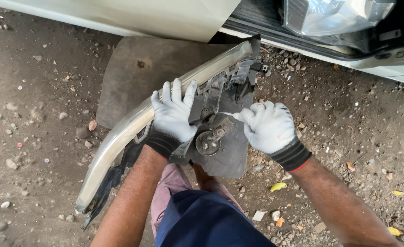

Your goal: The person applies a white substance from a small container onto a damaged car bumper using a small tool. They repeatedly dip the tool into the container and spread the substance over the broken plastic and metal areas of the bumper.

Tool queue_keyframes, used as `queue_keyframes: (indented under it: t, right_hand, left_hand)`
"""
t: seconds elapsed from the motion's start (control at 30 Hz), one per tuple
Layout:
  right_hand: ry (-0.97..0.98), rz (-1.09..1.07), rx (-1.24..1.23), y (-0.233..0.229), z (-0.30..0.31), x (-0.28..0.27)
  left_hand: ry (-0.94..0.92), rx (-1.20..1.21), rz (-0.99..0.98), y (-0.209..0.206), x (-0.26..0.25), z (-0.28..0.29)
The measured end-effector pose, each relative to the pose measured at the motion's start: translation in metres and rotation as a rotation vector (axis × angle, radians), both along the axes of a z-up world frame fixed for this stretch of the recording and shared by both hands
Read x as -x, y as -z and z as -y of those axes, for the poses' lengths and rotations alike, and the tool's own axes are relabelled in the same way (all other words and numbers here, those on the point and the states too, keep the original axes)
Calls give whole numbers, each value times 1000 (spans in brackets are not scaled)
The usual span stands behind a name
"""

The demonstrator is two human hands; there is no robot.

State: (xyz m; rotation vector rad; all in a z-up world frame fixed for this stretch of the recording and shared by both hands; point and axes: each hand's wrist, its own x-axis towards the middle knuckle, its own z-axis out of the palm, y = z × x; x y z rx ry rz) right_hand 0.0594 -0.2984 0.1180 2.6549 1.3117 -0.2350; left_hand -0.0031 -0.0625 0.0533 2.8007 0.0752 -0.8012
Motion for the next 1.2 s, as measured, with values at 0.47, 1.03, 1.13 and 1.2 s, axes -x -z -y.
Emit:
queue_keyframes:
  t: [0.47,1.03,1.13,1.2]
  right_hand:
    - [200,-16,-120,-8,21,-4]
    - [171,34,-119,9,24,0]
    - [162,6,-110,11,25,0]
    - [164,-1,-83,12,25,0]
  left_hand:
    - [-11,6,110,12,7,0]
    - [-18,-9,51,14,2,-2]
    - [-12,-12,72,15,4,-3]
    - [-9,-9,89,14,4,-2]
